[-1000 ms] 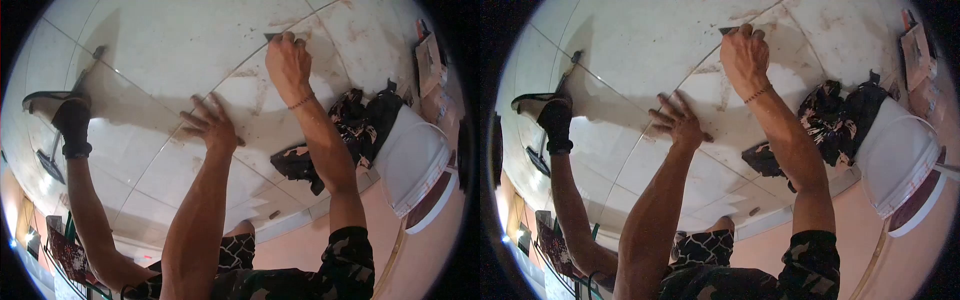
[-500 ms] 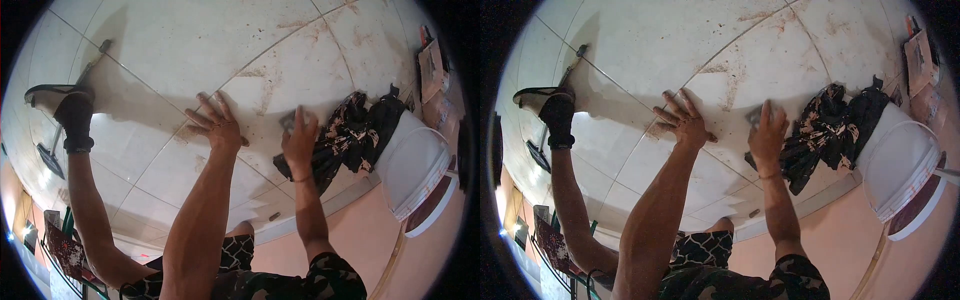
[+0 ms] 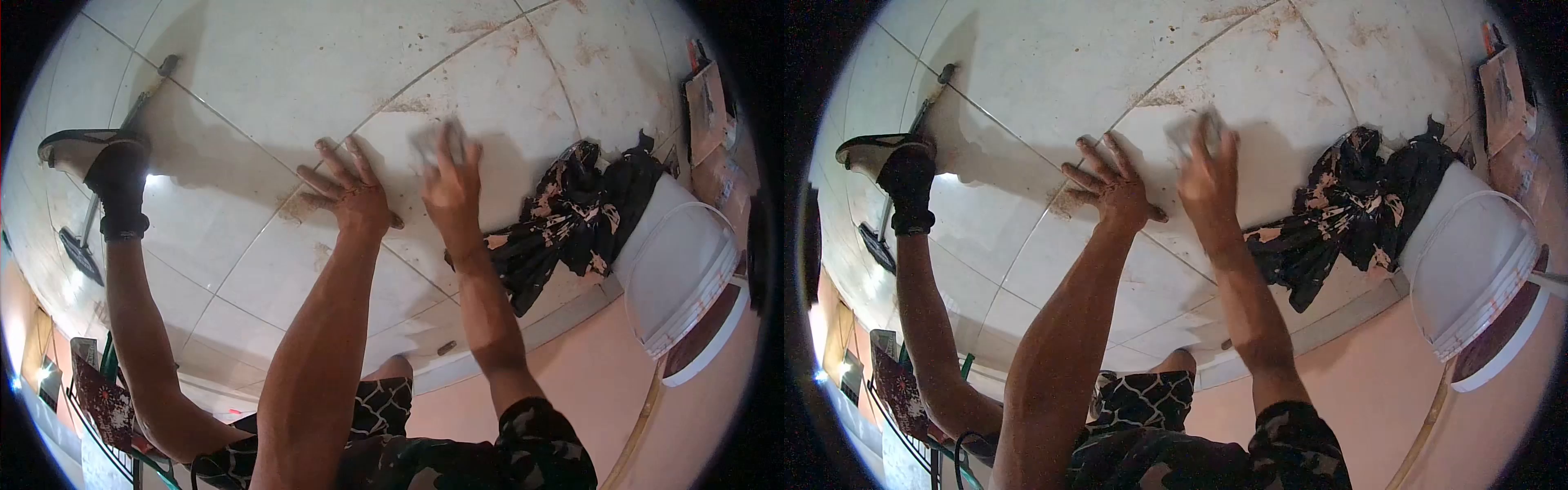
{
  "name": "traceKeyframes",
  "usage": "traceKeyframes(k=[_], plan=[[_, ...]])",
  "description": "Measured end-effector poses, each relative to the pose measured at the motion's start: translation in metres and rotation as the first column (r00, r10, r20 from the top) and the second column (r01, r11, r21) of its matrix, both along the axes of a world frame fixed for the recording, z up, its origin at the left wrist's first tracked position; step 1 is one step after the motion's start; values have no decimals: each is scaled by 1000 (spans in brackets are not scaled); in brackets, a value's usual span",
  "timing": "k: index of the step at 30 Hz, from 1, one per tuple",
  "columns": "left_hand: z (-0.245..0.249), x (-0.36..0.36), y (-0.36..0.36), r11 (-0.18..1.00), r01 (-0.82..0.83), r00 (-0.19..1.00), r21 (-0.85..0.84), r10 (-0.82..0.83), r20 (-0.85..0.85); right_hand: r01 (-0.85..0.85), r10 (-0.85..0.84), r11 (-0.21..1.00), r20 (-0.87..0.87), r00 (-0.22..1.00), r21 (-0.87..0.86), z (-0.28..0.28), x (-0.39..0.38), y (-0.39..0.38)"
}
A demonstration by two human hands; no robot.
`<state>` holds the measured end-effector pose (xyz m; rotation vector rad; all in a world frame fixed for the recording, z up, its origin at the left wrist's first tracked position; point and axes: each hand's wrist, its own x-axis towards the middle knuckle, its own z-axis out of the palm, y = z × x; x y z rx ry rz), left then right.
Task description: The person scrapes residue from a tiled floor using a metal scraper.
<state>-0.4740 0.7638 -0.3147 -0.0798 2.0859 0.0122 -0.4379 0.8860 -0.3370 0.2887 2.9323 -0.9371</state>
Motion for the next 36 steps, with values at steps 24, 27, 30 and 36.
traceKeyframes(k=[24, 27, 30, 36], plan=[[0, -3, -3, 999, -25, 999, 28, 24, 29, 161, -166, 986, 123, 978, 52, 31, -52, -22], [-4, 2, -4, 1000, -4, 1000, 17, 4, -11, 179, -173, 984, 245, 954, -3, 29, 15, -33], [-45, 37, -7, 993, 92, 846, -70, -115, -521, 12, -16, 999, 86, 996, 44, 15, -7, -45], [-8, 5, -2, 996, -84, 995, 41, 86, -59, 92, -90, 995, -87, 992, 24, -11, -143, -57]])
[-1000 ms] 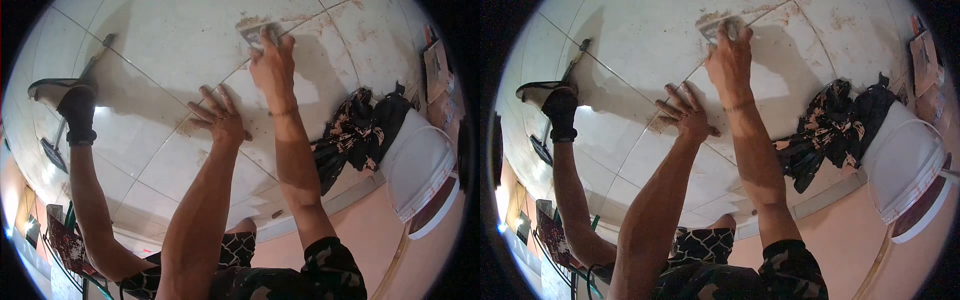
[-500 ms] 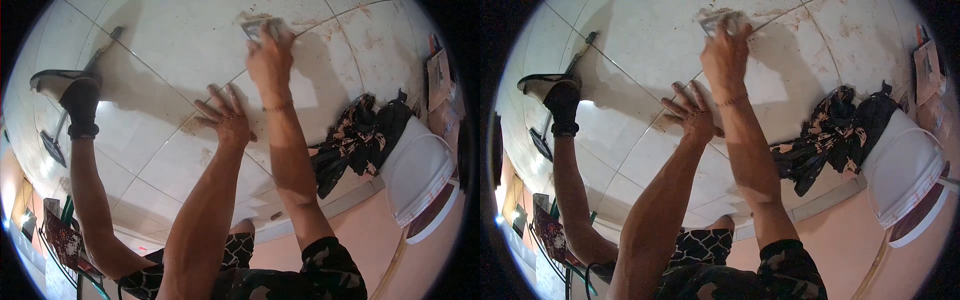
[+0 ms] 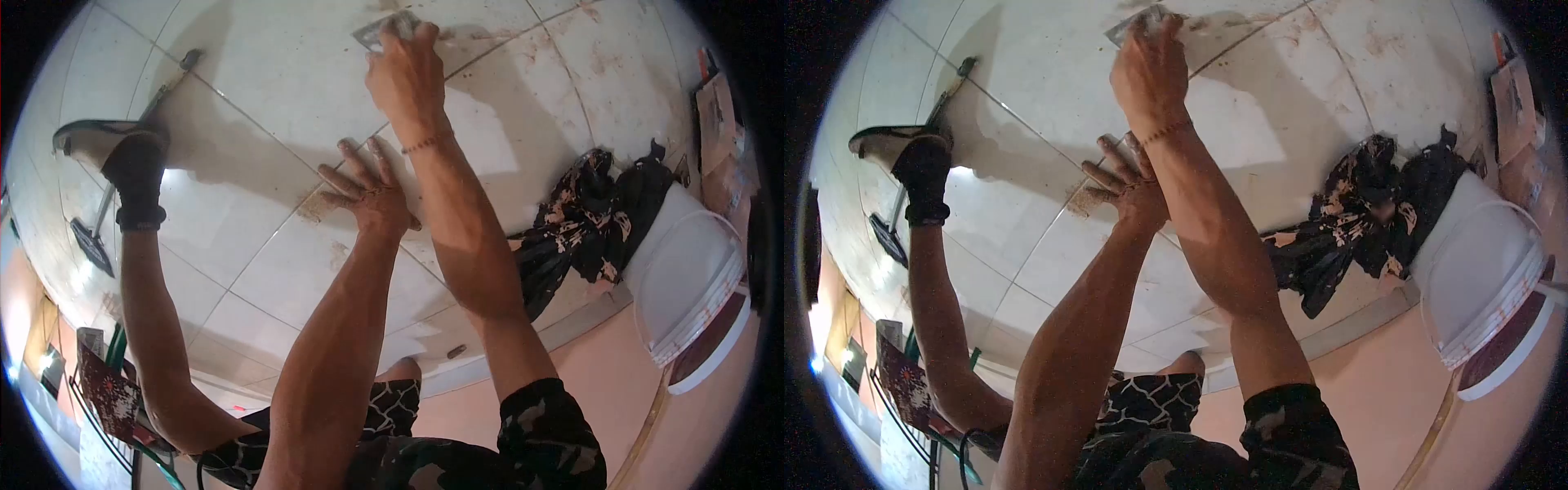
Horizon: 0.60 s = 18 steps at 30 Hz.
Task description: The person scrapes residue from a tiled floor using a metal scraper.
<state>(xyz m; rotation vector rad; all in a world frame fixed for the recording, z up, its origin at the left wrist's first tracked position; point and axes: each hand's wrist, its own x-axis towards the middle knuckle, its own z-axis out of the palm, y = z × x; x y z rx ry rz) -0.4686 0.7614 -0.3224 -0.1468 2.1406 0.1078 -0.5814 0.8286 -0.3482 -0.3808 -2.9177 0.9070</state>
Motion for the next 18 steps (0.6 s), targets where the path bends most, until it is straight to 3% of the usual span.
traceKeyframes(k=[1, 3, 4, 6, 9, 10, 11, 12, 13, 15, 17, 18], plan=[[0, -1, 2, 1000, 13, 1000, 8, -13, -7, -2, 13, 997, -134, 991, 82, -3, 10, 7], [7, -8, 2, 1000, 16, 998, -14, -15, 68, -22, 42, 981, -101, 994, 190, 2, 76, 32], [8, -8, 0, 1000, 16, 996, -4, -16, 85, 16, -21, 985, 30, 999, 170, 13, 115, 42], [2, -5, 1, 998, 47, 997, -43, -44, 67, 300, -271, 954, 358, 894, -28, 38, 168, 53], [4, -10, 5, 992, 86, 990, -92, -74, 122, 253, -243, 967, 445, 862, 38, 31, 162, 64], [7, -13, 7, 990, 90, 982, -109, -70, 177, 103, -167, 966, 271, 948, 236, 7, 145, 68], [7, -15, 8, 991, 89, 983, -104, -70, 168, 75, -104, 978, 150, 983, 192, 3, 102, 74], [7, -15, 8, 991, 87, 985, -101, -70, 160, -79, 58, 911, 64, 996, 405, -5, 59, 83], [8, -12, 6, 991, 86, 986, -105, -70, 155, 124, -138, 990, 316, 939, 63, 0, 13, 86], [9, -10, 4, 990, 90, 987, -110, -74, 145, 109, -142, 989, 388, 911, 104, 12, -5, 87], [4, -10, 6, 992, 87, 989, -94, -75, 125, 89, -78, 965, -54, 995, 245, -4, 31, 97], [2, -7, 4, 994, 81, 993, -72, -74, 91, 17, -16, 964, -8, 1000, 264, 7, 64, 104]])
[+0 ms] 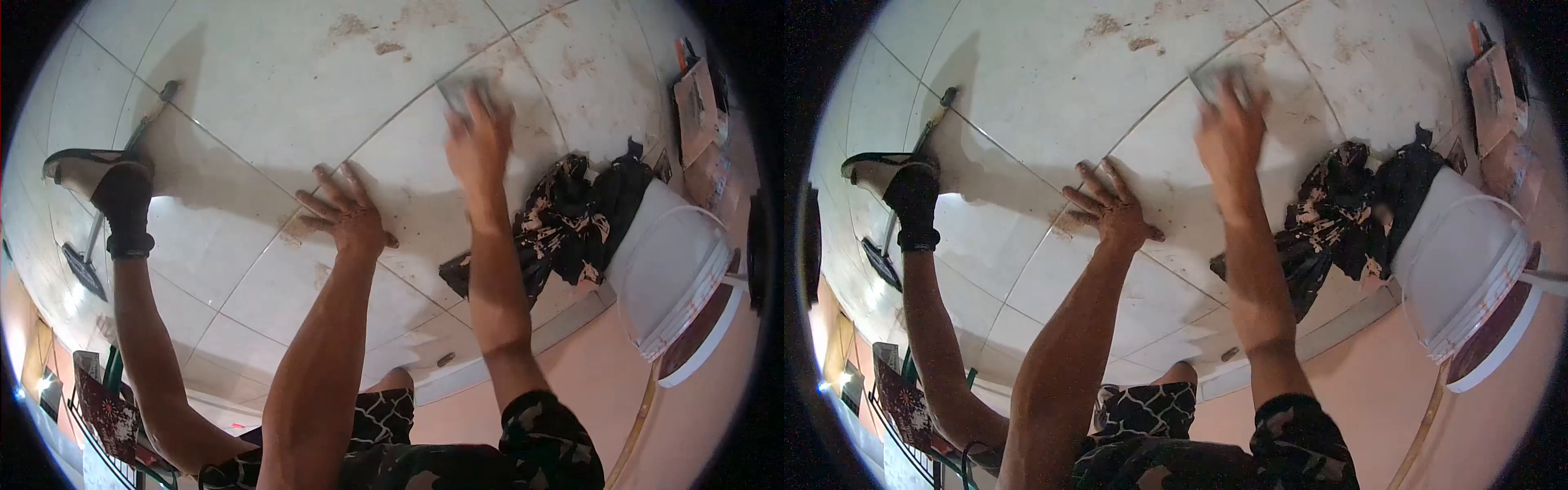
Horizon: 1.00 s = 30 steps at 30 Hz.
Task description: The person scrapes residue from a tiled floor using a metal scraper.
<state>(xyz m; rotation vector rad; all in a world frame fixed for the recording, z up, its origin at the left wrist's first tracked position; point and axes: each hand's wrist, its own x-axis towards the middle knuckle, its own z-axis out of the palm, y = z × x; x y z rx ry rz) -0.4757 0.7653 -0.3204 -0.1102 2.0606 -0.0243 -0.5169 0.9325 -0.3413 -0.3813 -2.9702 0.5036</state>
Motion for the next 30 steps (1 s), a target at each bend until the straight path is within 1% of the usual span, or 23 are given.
traceKeyframes(k=[1, 2, 3, 4, 5, 7, 8, 9, 10, 11, 12, 13, 14, 16, 18, 20, 21, 23, 25, 27, 28, 30], plan=[[-1, 4, -3, 1000, -5, 1000, 23, 6, -27, 105, -96, 992, 118, 988, -70, 9, 39, 3], [-1, 7, -5, 1000, -17, 1000, 21, 17, -23, 2, 2, 999, 68, 998, -55, 9, 84, 21], [-2, 9, -5, 999, -8, 999, 40, 10, -39, 166, -143, 984, 262, 955, -68, 19, 113, 32], [-3, 8, -6, 998, 2, 998, 59, 2, -59, 326, -272, 944, 443, 854, -48, 24, 126, 42], [-2, 7, -7, 998, -2, 998, 58, 5, -56, 322, -268, 946, 446, 854, -48, 24, 121, 51], [2, 4, -4, 999, -13, 999, 52, 14, -28, 205, -182, 978, 365, 913, -26, 19, 99, 71], [0, 5, -3, 998, -11, 1000, 60, 13, -27, 72, -85, 996, 310, 947, 52, 4, 81, 82], [-1, 8, -3, 998, -11, 999, 57, 14, -48, -56, 19, 989, 263, 965, 135, -14, 59, 94], [-2, 9, -4, 999, -7, 997, 50, 11, -72, -66, 51, 996, 196, 979, 66, -11, 20, 85], [-2, 7, -3, 999, 0, 997, 51, 4, -79, -81, 75, 996, 115, 990, 48, -7, -15, 73], [-2, 5, -1, 999, -5, 998, 35, 7, -70, -79, 72, 993, 77, 994, 84, -19, -50, 71], [-1, 6, -1, 1000, -1, 999, 19, 2, -53, -67, 62, 991, 46, 997, 118, -27, -68, 71], [1, 7, -2, 1000, 16, 998, 20, -15, -55, -50, 45, 992, 44, 998, 119, -19, -69, 71], [2, 5, -1, 999, -21, 999, 41, 22, -28, -33, 31, 999, 80, 996, 21, -7, -77, 68], [4, 0, -1, 999, -21, 1000, 24, 21, 0, -20, 16, 999, 112, 994, 32, 2, -30, 67], [5, 0, 0, 1000, -17, 999, 13, 17, 29, 22, -33, 999, 263, 964, 46, 22, 21, 45], [5, 0, 0, 1000, -24, 999, 17, 24, 24, 20, -31, 999, 257, 966, 46, 15, 21, 40], [3, 3, -1, 1000, -9, 1000, 20, 9, 21, 101, -103, 995, 205, 973, 24, 3, 24, 29], [1, 5, 1, 1000, -20, 1000, 7, 20, -10, 124, -114, 992, 302, 946, -13, -3, -27, 40], [4, 7, 4, 1000, -5, 1000, 1, 5, -16, -48, 20, 988, 182, 983, 150, -10, -75, 51], [3, 4, 3, 1000, -8, 1000, -14, 7, -30, -36, 11, 989, 166, 986, 146, 2, -79, 52], [3, 4, 1, 1000, 5, 1000, -26, -6, -28, 39, -47, 998, 177, 983, 51, 26, -65, 48]])
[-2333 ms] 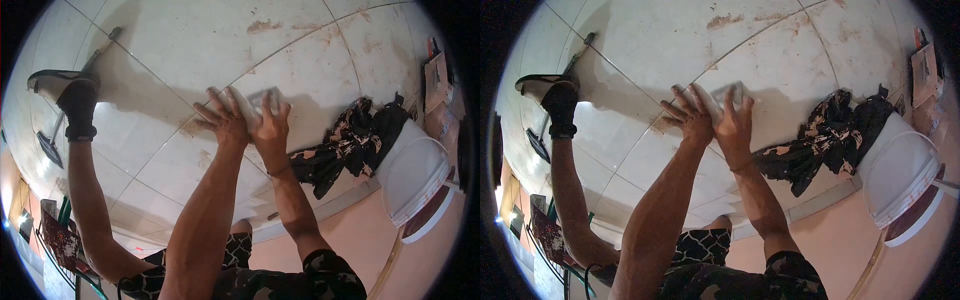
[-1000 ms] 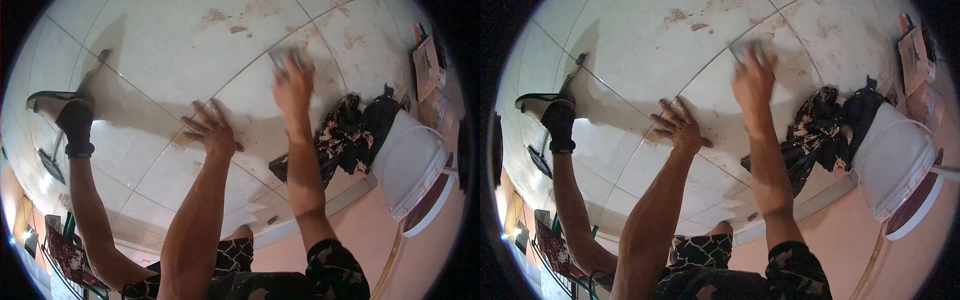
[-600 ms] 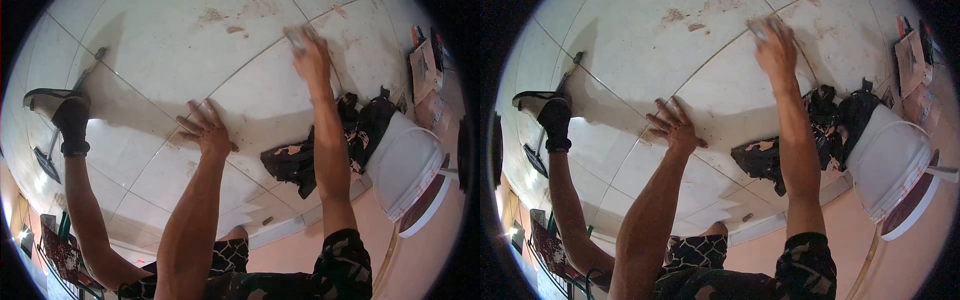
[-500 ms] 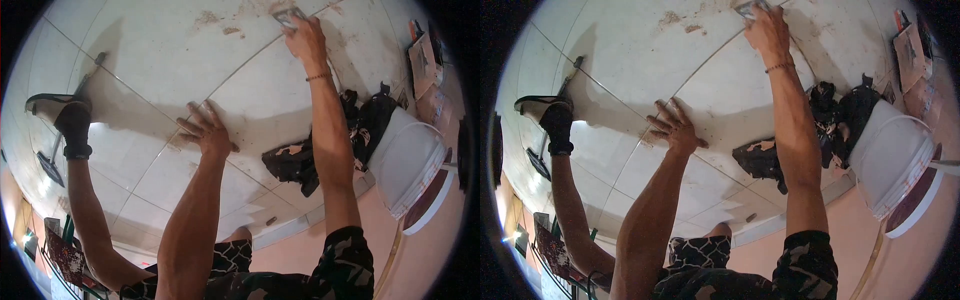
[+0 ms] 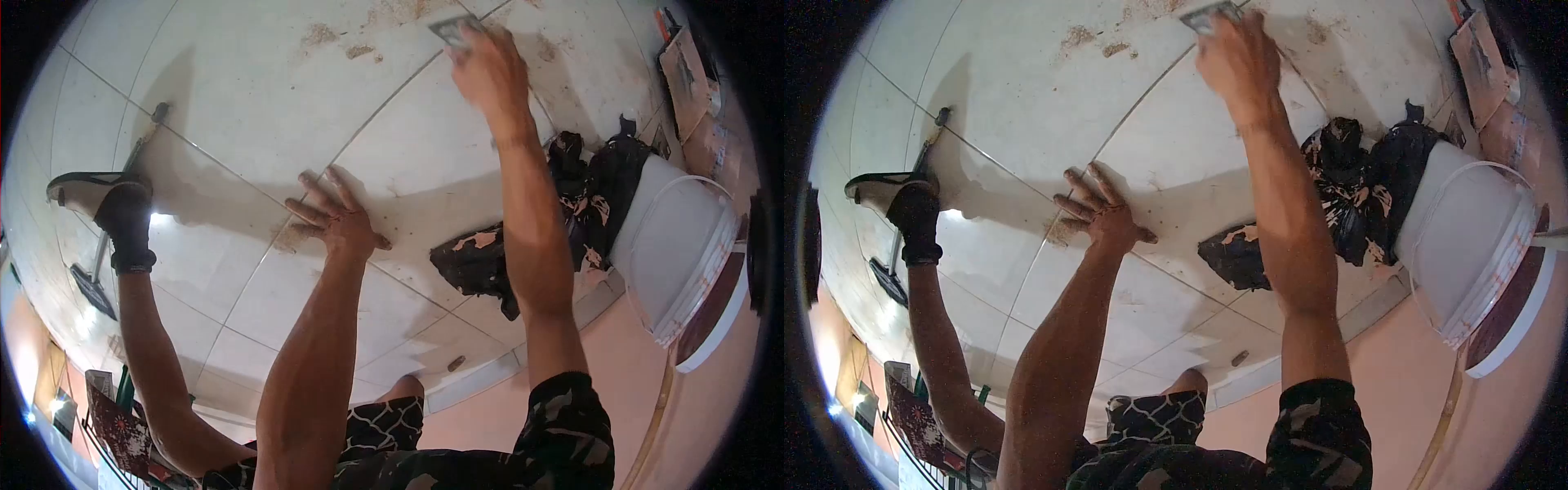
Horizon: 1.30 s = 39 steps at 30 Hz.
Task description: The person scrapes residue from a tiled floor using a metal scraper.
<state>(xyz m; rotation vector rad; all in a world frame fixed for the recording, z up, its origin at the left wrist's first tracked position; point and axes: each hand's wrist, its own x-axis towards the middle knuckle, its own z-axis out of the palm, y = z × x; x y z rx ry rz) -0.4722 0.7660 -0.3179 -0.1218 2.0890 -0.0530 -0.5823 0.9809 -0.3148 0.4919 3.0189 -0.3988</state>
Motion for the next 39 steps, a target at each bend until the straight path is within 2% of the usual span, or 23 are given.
traceKeyframes(k=[1, 3, 4, 6, 7, 9, 10, 11, 13, 14, 17, 18, 19, 21, 22, 24, 26, 29, 30, 34, 37, 39], plan=[[-1, 1, 2, 1000, -7, 1000, 0, 7, 7, -3, 3, 1000, 1, 1000, 6, 8, 15, -5], [-2, 3, 0, 1000, -8, 1000, 1, 8, 4, -28, 42, 992, 113, 993, -127, 15, 54, -17], [-3, 3, 1, 1000, -2, 1000, 3, 2, -13, -21, 35, 993, 116, 993, -118, 11, 61, -14], [-9, 2, 2, 1000, 1, 1000, 16, -1, -27, -309, 341, 916, 92, 936, -257, 0, 60, -6], [-8, 4, -1, 1000, 6, 1000, 18, -5, -16, -310, 343, 913, 87, 935, -266, -7, 57, 5], [-9, 0, -2, 1000, 6, 999, 22, -6, -34, -351, 346, 932, -68, 936, -88, -32, 34, 40], [-6, 5, -3, 999, 15, 999, 33, -14, -32, -330, 327, 943, -70, 942, -37, -30, 21, 49], [-5, 10, -3, 999, 19, 1000, 37, -18, -22, -326, 324, 945, -59, 944, -36, -28, 28, 47], [-9, 4, -3, 999, -16, 1000, 40, 15, 9, -426, 436, 892, 39, 899, -149, -14, 29, 29], [-7, 4, -3, 998, -17, 1000, 59, 18, -8, -386, 396, 916, 95, 913, -108, -10, 33, 18], [-8, 7, -5, 996, -18, 999, 89, 22, -45, -327, 328, 945, 41, 944, -21, -21, 13, 39], [-9, 6, -7, 996, -17, 998, 89, 22, -53, -422, 422, 906, -16, 906, -11, -26, 22, 37], [-9, 5, -7, 995, -22, 998, 101, 28, -57, -428, 428, 904, -24, 904, -5, -17, 24, 25], [-5, 7, -5, 992, -12, 999, 125, 18, -43, -461, 482, 867, 84, 872, -190, 4, 47, -1], [-5, 5, -3, 996, -5, 1000, 86, 6, -12, -320, 353, 922, 130, 927, -219, 7, 56, 4], [-5, 1, -2, 999, -6, 1000, 46, 6, 14, -180, 182, 983, 38, 983, -35, 5, 83, 25], [-5, 3, -5, 997, -5, 1000, 78, 4, 18, 15, -21, 1000, 255, 967, 27, 3, 120, 52], [-7, 6, -7, 996, 3, 1000, 90, -2, -8, -1, -7, 999, 169, 986, 45, -10, 145, 81], [-7, 6, -8, 995, 3, 1000, 96, -3, -1, -61, 47, 995, 156, 987, 83, -19, 134, 89], [-8, 7, -6, 997, -13, 1000, 74, 14, -8, -163, 161, 986, 48, 986, 47, -19, 42, 74], [-8, 9, -5, 997, -8, 999, 81, 11, -30, -87, 77, 993, 113, 991, 85, -21, -9, 68], [-10, 3, -6, 997, -19, 999, 78, 22, -37, -160, 156, 987, -139, 978, -14, -22, -21, 80]])
